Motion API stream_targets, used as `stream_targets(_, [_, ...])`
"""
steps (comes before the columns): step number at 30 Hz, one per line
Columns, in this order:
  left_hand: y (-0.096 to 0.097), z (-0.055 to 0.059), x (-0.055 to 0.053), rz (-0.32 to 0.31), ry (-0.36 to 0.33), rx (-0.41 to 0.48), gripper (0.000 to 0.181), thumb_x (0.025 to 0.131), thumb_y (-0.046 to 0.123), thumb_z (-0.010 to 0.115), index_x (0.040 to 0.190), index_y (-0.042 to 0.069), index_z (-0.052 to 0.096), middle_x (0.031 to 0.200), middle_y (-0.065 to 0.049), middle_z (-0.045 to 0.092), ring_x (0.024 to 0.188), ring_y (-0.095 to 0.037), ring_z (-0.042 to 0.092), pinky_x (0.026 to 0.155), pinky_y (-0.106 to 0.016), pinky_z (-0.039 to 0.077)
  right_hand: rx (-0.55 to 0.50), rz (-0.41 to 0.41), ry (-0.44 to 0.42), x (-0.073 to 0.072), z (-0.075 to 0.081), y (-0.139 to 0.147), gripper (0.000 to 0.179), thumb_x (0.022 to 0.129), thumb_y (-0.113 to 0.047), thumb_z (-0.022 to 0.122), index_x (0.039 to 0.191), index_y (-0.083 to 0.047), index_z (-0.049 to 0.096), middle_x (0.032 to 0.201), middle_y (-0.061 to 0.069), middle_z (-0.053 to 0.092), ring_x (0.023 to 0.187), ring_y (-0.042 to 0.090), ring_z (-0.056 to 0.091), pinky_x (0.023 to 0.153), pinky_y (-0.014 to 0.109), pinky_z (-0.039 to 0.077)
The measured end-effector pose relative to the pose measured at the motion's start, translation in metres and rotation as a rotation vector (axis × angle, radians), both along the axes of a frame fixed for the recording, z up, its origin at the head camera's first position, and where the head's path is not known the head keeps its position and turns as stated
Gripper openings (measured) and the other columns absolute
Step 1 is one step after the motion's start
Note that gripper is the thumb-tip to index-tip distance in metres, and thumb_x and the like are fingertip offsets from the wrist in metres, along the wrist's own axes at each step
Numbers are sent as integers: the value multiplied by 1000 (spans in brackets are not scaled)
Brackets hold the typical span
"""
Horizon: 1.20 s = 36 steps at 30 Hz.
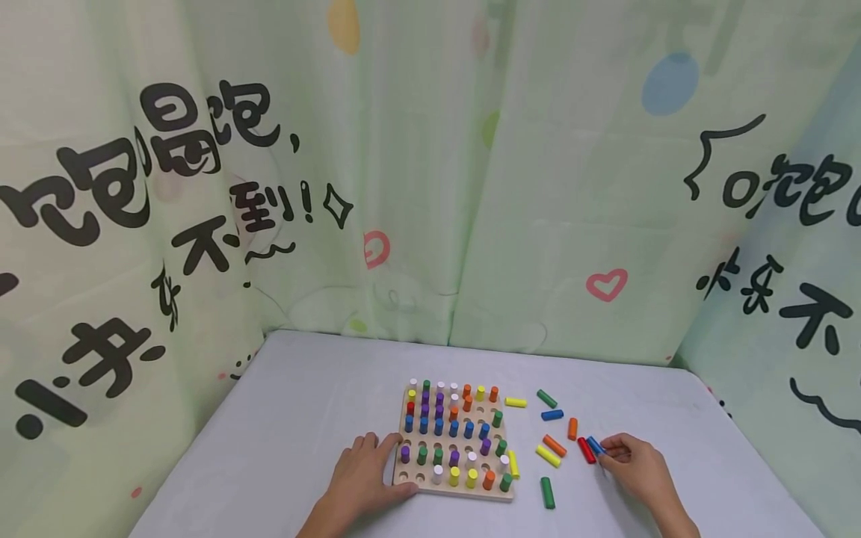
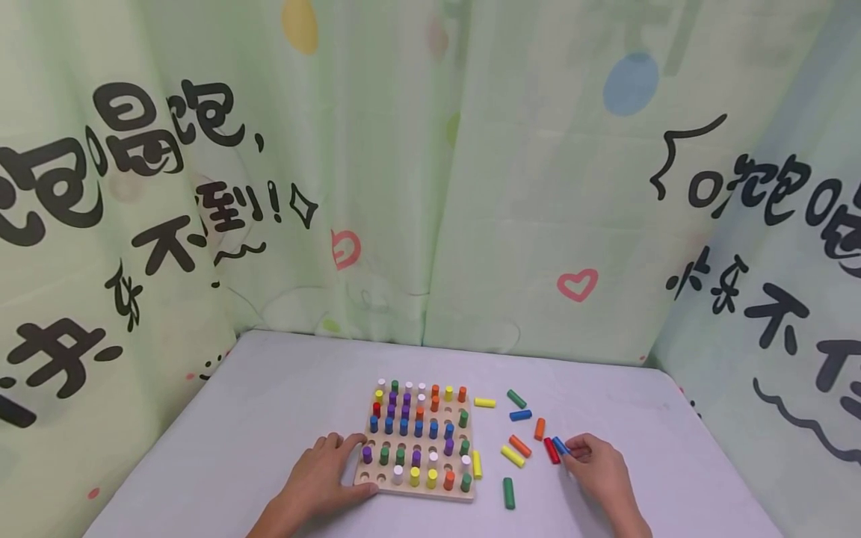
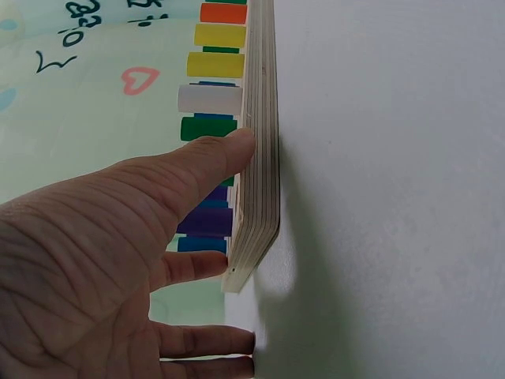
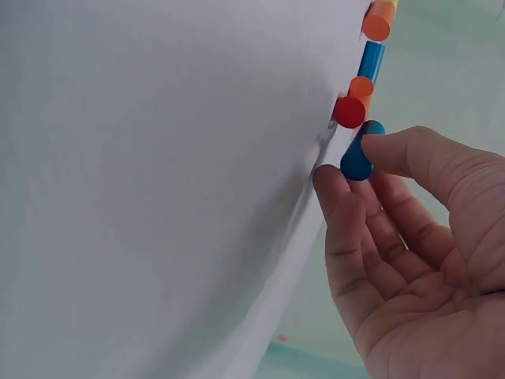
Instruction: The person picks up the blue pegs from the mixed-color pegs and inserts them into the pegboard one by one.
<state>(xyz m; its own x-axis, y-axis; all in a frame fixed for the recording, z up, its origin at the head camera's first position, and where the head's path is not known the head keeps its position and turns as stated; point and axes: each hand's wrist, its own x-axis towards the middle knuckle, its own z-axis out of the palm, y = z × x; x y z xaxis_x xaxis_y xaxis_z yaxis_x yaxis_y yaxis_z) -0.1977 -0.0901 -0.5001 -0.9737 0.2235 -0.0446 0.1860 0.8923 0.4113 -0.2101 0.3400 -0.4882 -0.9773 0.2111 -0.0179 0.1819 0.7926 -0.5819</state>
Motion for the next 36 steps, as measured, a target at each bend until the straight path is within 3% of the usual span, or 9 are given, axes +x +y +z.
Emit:
stream_targets(22, [0,2,-1,4,-1,-10,80,75,62,81,133,11,62,115,-18,61,105,-37,57,96,-61,48,-78,64,98,5,17,-39,21,87,0,76,107,4,70,95,9,71,85,21,69,72,31,60])
stream_targets(36, [1,1,0,12,-11,-21,79,75,62,81,133,12,62,115,-18,61,104,-36,57,96,-60,48,-145,102,90,-2,10,-75,15,85,3,77,99,0,70,92,5,70,82,18,69,69,29,60])
